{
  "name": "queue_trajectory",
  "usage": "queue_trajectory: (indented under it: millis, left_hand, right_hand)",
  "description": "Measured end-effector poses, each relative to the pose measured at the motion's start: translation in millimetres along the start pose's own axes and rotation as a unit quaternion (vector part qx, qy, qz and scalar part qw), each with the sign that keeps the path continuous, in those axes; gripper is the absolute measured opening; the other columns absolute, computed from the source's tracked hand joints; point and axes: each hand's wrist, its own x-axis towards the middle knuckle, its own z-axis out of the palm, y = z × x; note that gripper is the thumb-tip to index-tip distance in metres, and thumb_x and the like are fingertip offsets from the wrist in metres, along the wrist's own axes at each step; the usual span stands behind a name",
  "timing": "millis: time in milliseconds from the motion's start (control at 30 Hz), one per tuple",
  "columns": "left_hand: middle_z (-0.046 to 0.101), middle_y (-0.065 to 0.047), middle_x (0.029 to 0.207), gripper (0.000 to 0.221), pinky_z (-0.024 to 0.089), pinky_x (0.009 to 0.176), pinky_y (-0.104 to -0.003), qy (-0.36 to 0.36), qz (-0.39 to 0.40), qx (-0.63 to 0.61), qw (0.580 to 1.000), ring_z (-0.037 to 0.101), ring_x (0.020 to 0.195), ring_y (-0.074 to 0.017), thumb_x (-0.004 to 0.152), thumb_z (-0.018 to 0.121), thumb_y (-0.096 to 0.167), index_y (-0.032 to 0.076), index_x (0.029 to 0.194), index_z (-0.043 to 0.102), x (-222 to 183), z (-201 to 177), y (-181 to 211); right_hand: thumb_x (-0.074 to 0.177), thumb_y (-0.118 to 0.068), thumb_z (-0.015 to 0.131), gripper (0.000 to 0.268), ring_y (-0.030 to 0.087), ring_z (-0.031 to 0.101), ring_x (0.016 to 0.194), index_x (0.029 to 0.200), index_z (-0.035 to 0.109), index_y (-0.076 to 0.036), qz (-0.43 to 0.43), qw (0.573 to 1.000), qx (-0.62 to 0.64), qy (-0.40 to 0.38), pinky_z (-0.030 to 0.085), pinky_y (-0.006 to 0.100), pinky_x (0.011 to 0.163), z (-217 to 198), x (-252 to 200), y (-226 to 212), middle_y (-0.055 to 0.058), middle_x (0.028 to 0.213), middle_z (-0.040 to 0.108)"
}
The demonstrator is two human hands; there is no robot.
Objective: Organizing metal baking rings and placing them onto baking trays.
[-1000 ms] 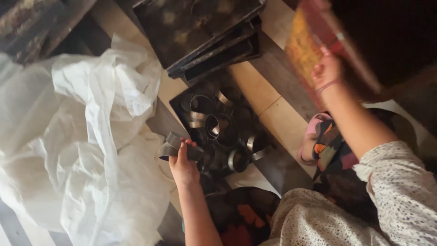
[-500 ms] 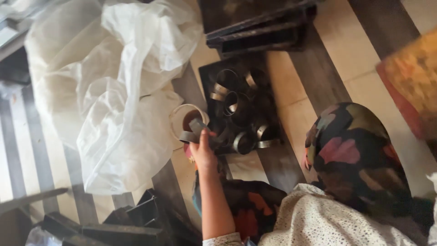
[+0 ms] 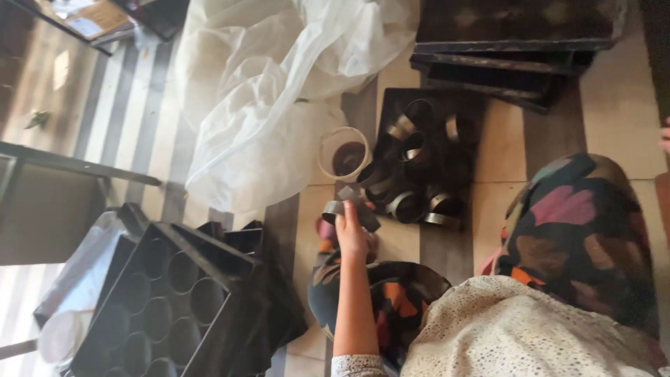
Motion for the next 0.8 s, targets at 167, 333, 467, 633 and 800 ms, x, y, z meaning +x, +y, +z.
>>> queue_trajectory:
  millis: [167,333,467,633,800]
  left_hand:
    - [0.075,-0.010,0.098,0.042,0.057,0.078,-0.031,-0.066,-0.015,0.005,0.998,0.070,0.087,-0.0171,0.108,0.049,0.039,0.001,0.115,0.065,-9.8,19.0,18.2]
    - [0.071,-0.013,0.121,0.058,0.051,0.100,-0.034,-0.204,-0.040,-0.036,0.978,0.067,0.111,-0.0193,0.112,0.037,0.045,-0.003,0.129,0.066,-2.1,43.1,36.5]
    - [0.068,-0.011,0.132,0.068,0.044,0.112,-0.033,-0.255,-0.020,-0.030,0.966,0.061,0.124,-0.0197,0.112,0.026,0.051,-0.003,0.134,0.063,16.7,42.5,24.4]
    - [0.068,-0.020,0.128,0.065,0.045,0.110,-0.039,-0.228,0.072,0.116,0.964,0.063,0.123,-0.0320,0.114,0.028,0.047,-0.004,0.131,0.064,37.1,45.8,5.0]
    - [0.072,-0.022,0.115,0.057,0.049,0.097,-0.044,-0.152,0.073,0.287,0.943,0.065,0.113,-0.0385,0.111,0.034,0.044,0.001,0.113,0.071,37.1,35.3,81.5]
  right_hand:
    - [0.107,-0.012,0.059,0.023,0.021,0.069,0.103,0.125,0.064,0.002,-0.039,0.995,-0.078,-0.047,0.055,0.035,0.095,243.1,-78.1,-71.5,0.015,0.114,0.071]
    - [0.097,-0.021,0.064,0.033,0.017,0.070,0.114,0.124,0.067,-0.003,-0.011,0.951,-0.141,-0.275,0.057,0.032,0.099,365.0,-94.0,-54.6,0.010,0.123,0.074]
    - [0.094,-0.021,0.068,0.043,0.015,0.063,0.120,0.131,0.060,-0.001,-0.066,0.916,-0.168,-0.360,0.051,0.032,0.101,426.6,-87.4,-48.4,0.010,0.128,0.069]
    - [0.090,-0.015,0.076,0.034,0.013,0.068,0.099,0.119,0.067,0.000,0.022,0.917,-0.195,-0.348,0.059,0.033,0.088,444.2,-65.0,13.1,0.006,0.109,0.075]
    - [0.092,-0.009,0.073,0.028,0.014,0.070,0.095,0.116,0.066,0.003,0.078,0.939,-0.130,-0.309,0.057,0.032,0.084,451.1,-47.1,-6.5,0.006,0.106,0.075]
